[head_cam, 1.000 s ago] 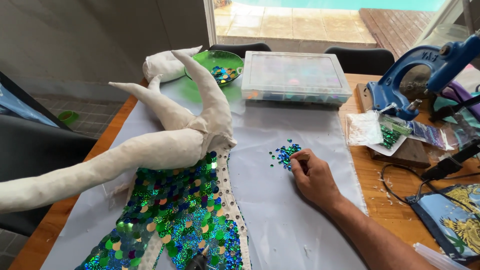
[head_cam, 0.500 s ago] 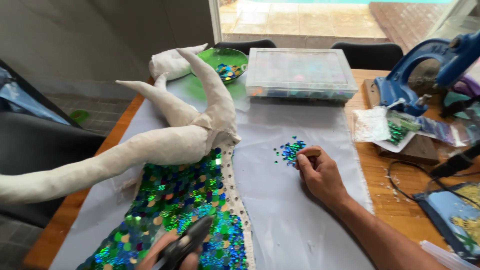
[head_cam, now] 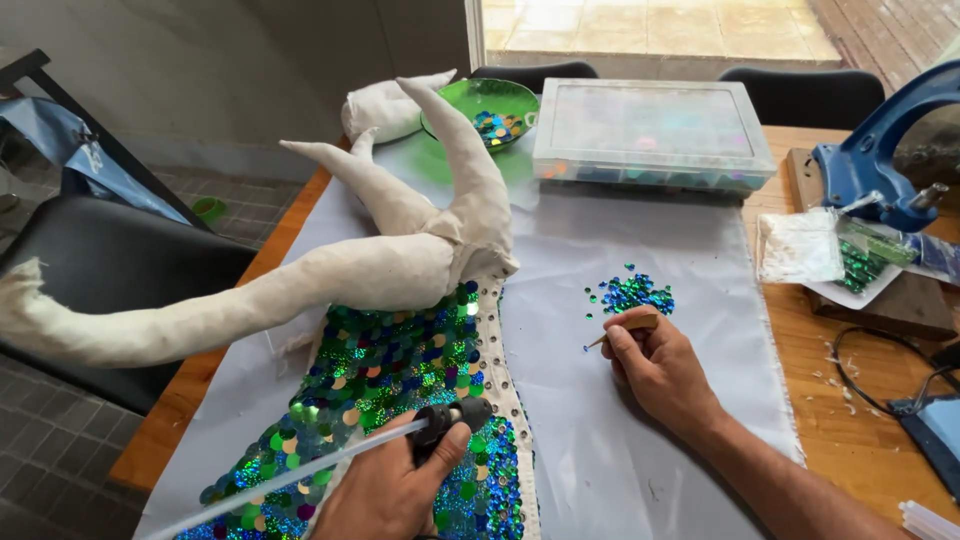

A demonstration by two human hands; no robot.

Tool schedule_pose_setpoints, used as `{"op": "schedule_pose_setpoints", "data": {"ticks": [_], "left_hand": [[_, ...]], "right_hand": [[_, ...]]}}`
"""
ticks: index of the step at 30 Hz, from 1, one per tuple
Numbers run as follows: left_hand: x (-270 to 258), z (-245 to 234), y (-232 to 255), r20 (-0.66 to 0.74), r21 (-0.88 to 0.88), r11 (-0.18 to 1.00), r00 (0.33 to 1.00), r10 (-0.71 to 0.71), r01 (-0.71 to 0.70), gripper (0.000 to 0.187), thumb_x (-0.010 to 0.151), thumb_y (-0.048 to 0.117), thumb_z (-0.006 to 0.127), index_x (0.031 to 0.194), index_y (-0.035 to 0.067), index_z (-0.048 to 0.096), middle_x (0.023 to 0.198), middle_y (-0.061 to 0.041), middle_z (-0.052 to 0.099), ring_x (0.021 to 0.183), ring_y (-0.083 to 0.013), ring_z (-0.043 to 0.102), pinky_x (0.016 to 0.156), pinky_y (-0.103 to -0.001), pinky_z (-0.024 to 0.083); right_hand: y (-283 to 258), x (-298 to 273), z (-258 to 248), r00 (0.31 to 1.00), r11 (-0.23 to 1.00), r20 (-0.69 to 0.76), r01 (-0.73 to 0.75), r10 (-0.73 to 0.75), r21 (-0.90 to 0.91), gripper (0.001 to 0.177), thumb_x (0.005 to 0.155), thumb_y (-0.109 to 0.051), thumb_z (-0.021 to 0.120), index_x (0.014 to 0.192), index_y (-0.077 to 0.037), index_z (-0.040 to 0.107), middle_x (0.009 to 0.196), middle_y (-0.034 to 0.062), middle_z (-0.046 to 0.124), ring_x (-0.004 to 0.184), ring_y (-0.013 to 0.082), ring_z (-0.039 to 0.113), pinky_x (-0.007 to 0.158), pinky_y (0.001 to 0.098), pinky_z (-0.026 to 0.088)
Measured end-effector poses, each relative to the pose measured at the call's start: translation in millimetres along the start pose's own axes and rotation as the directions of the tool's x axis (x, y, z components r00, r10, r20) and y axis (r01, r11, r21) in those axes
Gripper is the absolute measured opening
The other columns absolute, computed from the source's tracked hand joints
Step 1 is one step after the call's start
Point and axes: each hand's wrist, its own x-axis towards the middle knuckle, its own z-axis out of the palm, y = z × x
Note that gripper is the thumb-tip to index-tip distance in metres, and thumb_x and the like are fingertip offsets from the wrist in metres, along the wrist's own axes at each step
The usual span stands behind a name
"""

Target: Applying sequins to a garment using a hot glue gun and a small placement tool

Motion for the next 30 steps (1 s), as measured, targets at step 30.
{"op": "schedule_pose_setpoints", "data": {"ticks": [30], "left_hand": [[27.9, 19.2, -8.4, -0.039, 0.135, 0.988, 0.996, 0.075, -0.069, 0.064, 0.093, 0.075, 0.04, 0.127, 0.026, 0.063, 0.121, -0.006, 0.068, 0.119, -0.0295, 0.065, 0.1, -0.041, 0.049]], "right_hand": [[-8.8, -13.2, 11.5, 0.987, 0.992, 0.099, 0.122, -0.124, 0.026, 0.009, 0.101, -0.009, 0.058, 0.106, -0.004, 0.063, 0.075, 0.0097, 0.067, 0.052, 0.0144, 0.052, 0.048, 0.0255, 0.043]]}}
